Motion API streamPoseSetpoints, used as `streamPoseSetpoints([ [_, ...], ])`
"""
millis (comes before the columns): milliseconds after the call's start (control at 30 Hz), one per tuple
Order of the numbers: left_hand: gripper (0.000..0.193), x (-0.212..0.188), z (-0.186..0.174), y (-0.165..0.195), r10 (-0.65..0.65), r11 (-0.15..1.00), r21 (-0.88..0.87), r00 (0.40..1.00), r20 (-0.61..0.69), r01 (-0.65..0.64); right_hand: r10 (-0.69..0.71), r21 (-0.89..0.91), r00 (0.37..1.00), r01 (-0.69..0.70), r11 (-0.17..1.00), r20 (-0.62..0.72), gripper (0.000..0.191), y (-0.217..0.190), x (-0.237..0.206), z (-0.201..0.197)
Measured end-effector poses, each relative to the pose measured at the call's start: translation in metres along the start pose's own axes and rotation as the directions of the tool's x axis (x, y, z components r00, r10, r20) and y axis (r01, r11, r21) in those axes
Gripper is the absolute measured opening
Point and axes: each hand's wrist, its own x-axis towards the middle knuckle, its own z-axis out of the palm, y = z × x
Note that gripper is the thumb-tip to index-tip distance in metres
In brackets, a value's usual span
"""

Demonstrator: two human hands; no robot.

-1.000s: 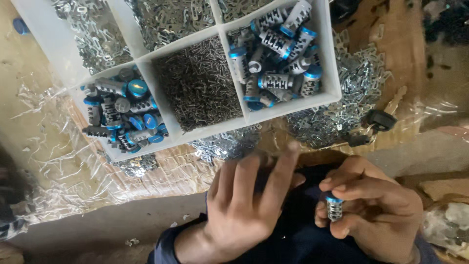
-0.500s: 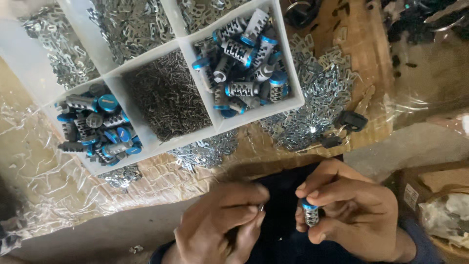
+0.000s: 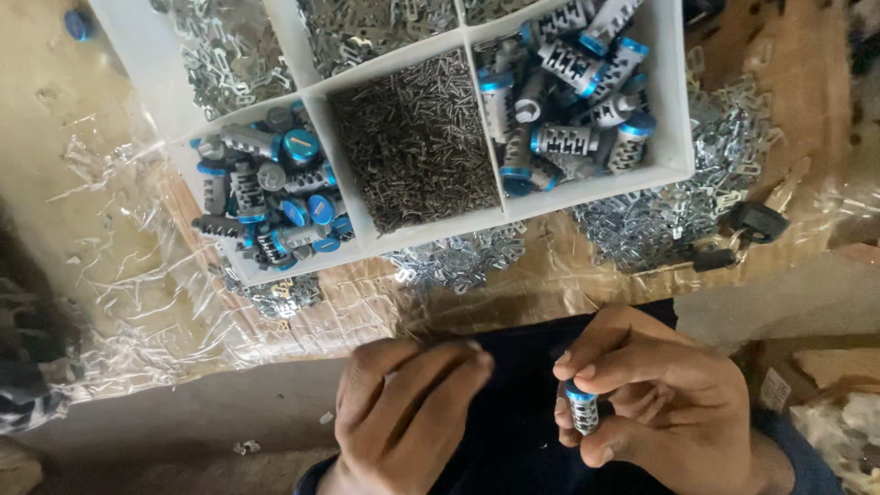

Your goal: The person sits at a workbench and assembles a small cylindrical metal component with a blue cap. They repeatedly pick small metal clips from a compartment box and press them one at a time into slots around the cylinder, building the part up clip by clip.

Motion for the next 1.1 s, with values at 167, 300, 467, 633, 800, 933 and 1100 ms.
streamPoseSetpoints([
  [167, 0.03, 0.034, 0.009, 0.008, 0.084, 0.964, 0.249, 0.996, 0.031, -0.089, -0.037, -0.039, 0.999, 0.036, 0.999, -0.02, 0.045, 0.0, 0.001, 0.004],
  [300, 0.025, 0.047, 0.0, 0.015, 0.087, 0.975, 0.204, 0.996, 0.017, -0.089, -0.113, -0.034, 0.986, 0.109, 0.993, -0.127, 0.04, 0.003, -0.007, 0.006],
  [467, 0.026, 0.042, 0.003, 0.018, 0.101, 0.967, 0.238, 0.995, -0.014, -0.095, -0.057, -0.058, 0.992, 0.051, 0.997, -0.114, 0.043, 0.006, -0.009, -0.005],
  [633, 0.025, 0.025, 0.013, -0.002, 0.252, 0.951, 0.18, 0.968, 0.014, -0.251, -0.081, -0.041, 0.992, 0.077, 0.996, -0.102, 0.043, 0.004, -0.005, -0.002],
  [800, 0.019, 0.008, 0.01, 0.015, -0.061, 0.912, -0.41, 0.995, -0.075, 0.025, -0.019, -0.035, 1.0, 0.018, 0.999, -0.023, 0.044, 0.0, 0.003, 0.006],
  [933, 0.02, 0.012, 0.012, 0.025, -0.076, 0.89, -0.456, 0.993, -0.089, 0.028, -0.003, -0.087, 1.0, 0.005, 0.996, 0.014, 0.041, 0.003, 0.004, 0.007],
  [1100, 0.025, 0.022, -0.003, 0.025, 0.075, 0.977, -0.198, 0.996, -0.055, -0.085, -0.004, -0.19, 0.999, -0.003, 0.982, -0.035, 0.037, 0.012, -0.001, 0.01],
])
